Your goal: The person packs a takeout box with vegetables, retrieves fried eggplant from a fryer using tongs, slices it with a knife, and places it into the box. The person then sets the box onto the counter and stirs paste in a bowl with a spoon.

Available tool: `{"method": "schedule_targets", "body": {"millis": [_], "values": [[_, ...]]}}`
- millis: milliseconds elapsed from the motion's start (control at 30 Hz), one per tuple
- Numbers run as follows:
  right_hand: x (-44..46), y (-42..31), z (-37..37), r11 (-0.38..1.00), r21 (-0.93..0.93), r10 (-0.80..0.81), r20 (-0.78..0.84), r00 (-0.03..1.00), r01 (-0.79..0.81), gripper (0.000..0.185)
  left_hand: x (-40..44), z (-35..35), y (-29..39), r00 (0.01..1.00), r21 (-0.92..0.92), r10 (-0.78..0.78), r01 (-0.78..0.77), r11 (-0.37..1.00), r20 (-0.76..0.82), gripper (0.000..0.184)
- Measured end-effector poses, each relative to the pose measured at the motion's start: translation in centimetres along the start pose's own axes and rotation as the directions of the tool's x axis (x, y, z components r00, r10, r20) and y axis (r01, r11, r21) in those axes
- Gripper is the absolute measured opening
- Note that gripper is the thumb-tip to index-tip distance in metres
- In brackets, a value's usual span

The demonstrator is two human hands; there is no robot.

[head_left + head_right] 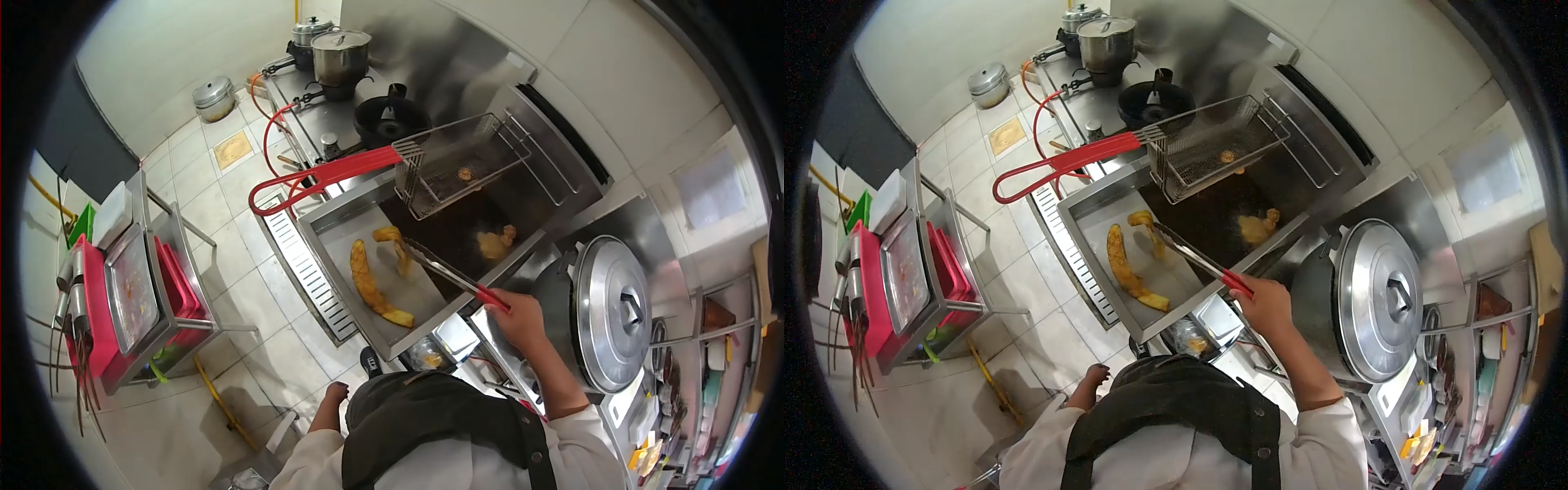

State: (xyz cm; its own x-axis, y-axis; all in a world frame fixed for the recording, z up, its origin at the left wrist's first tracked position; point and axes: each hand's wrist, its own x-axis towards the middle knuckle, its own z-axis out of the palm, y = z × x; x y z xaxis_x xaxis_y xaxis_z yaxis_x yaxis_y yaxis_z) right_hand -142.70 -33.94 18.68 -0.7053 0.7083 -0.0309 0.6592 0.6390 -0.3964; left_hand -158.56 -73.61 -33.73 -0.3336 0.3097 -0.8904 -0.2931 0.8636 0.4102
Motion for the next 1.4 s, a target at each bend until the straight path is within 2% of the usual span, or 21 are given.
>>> {"method": "schedule_targets", "body": {"millis": [33, 133, 233, 333, 367, 433, 533, 633, 667, 733, 767, 867, 933, 1000, 1033, 1100, 1167, 1267, 1333, 1367, 1400], "values": [[-0.2, 0.2, 0.0, 1.000, 0.016, -0.005, -0.006, 1.000, 0.005, 0.034, 0.2, -0.2, 0.2, 0.951, 0.250, 0.309, -0.301, 0.920, 0.008, 0.024], [-0.6, 0.6, 0.3, 0.999, 0.043, -0.025, -0.014, 1.000, 0.025, 0.034, -0.7, 0.0, 2.7, 1.000, -0.006, 0.003, -0.003, 1.000, 0.020, 0.025], [-0.1, 0.4, 0.7, 0.999, 0.019, -0.041, 0.011, 0.999, 0.041, 0.035, -1.1, -0.2, 3.2, 1.000, 0.020, 0.000, 0.000, 1.000, 0.017, 0.027], [2.9, 0.8, 2.2, 0.996, -0.018, -0.083, 0.011, 0.997, 0.083, 0.036, 0.6, -0.2, 1.8, 0.996, 0.240, 0.087, -0.081, 0.967, -0.014, 0.022], [4.6, 1.5, 3.5, 0.991, -0.028, -0.132, -0.017, 0.991, 0.131, 0.036, 0.7, -0.5, 1.4, 0.984, 0.366, 0.174, -0.174, 0.914, 0.033, 0.020], [8.0, 2.3, 6.0, 0.992, 0.034, -0.119, 0.000, 0.993, 0.119, 0.037, 0.2, -1.1, 1.8, 0.934, 0.574, 0.325, -0.350, 0.740, 0.151, 0.014], [11.3, 2.1, 8.9, 1.000, 0.007, 0.024, 0.125, 0.992, -0.025, 0.037, 0.0, -1.0, 1.0, 0.998, 0.199, 0.039, -0.048, 0.979, 0.048, 0.009], [12.2, 4.4, 11.8, 0.995, 0.095, 0.021, 0.181, 0.983, -0.039, 0.038, -0.9, -0.9, 0.0, 0.997, -0.026, 0.062, -0.061, 0.998, 0.048, 0.017], [11.8, 5.2, 12.1, 0.993, 0.115, -0.009, 0.141, 0.990, -0.007, 0.040, -1.2, -0.7, -0.3, 0.997, -0.050, 0.064, -0.062, 0.997, 0.043, 0.019], [10.5, 6.1, 12.1, 0.986, 0.156, -0.065, 0.065, 0.996, 0.055, 0.043, -2.6, -0.3, -0.6, 1.000, -0.003, 0.010, -0.010, 1.000, -0.015, 0.021], [9.8, 6.2, 11.6, 0.988, 0.149, -0.041, 0.066, 0.997, 0.031, 0.045, -3.1, -0.2, -1.0, 0.999, 0.020, -0.016, 0.017, 1.000, -0.046, 0.022], [7.0, 5.5, 9.6, 0.993, 0.120, 0.006, 0.055, 0.998, -0.012, 0.047, -2.4, -0.4, -3.4, 0.999, 0.140, 0.041, -0.040, 0.989, -0.007, 0.023], [5.1, 5.2, 9.0, 0.996, 0.089, -0.005, 0.039, 0.999, 0.001, 0.046, -3.3, -1.6, -2.6, 0.988, 0.286, 0.134, -0.150, 0.947, 0.074, 0.024], [3.4, 4.2, 9.4, 0.999, 0.029, 0.018, 0.075, 0.997, -0.020, 0.042, -3.4, -2.5, -2.2, 0.921, 0.471, 0.276, -0.379, 0.796, 0.275, 0.026], [2.7, 3.7, 9.8, 0.999, -0.002, 0.032, 0.092, 0.995, -0.032, 0.040, -3.1, -2.7, -2.2, 0.882, 0.482, 0.306, -0.456, 0.749, 0.359, 0.026], [1.5, 3.9, 11.9, 0.998, -0.059, 0.040, 0.063, 0.997, -0.037, 0.035, -3.0, -2.6, -1.7, 0.936, 0.289, 0.260, -0.323, 0.901, 0.237, 0.030], [1.0, 3.3, 12.7, 0.995, -0.093, 0.029, 0.022, 0.999, -0.027, 0.029, -2.5, -2.6, -1.1, 0.922, 0.424, 0.307, -0.382, 0.821, 0.235, 0.029], [2.2, 1.8, 10.6, 0.955, -0.292, 0.072, 0.085, 0.994, -0.045, 0.025, -0.2, -1.2, -0.6, 0.959, 0.358, 0.263, -0.283, 0.890, 0.103, 0.024], [3.0, 1.9, 8.8, 0.922, -0.385, 0.003, 0.101, 0.995, 0.036, 0.025, -0.9, -0.5, 1.0, 0.996, 0.100, 0.092, -0.090, 0.991, -0.019, 0.023], [3.5, 1.8, 7.4, 0.908, -0.413, -0.021, 0.112, 0.993, 0.066, 0.025, -1.4, -0.4, 1.8, 0.996, 0.012, 0.089, -0.089, 0.996, -0.029, 0.024], [4.1, 1.2, 5.7, 0.892, -0.441, -0.045, 0.125, 0.991, 0.096, 0.025, -1.2, -0.4, 1.8, 0.996, 0.051, 0.090, -0.089, 0.995, 0.000, 0.024]]}}
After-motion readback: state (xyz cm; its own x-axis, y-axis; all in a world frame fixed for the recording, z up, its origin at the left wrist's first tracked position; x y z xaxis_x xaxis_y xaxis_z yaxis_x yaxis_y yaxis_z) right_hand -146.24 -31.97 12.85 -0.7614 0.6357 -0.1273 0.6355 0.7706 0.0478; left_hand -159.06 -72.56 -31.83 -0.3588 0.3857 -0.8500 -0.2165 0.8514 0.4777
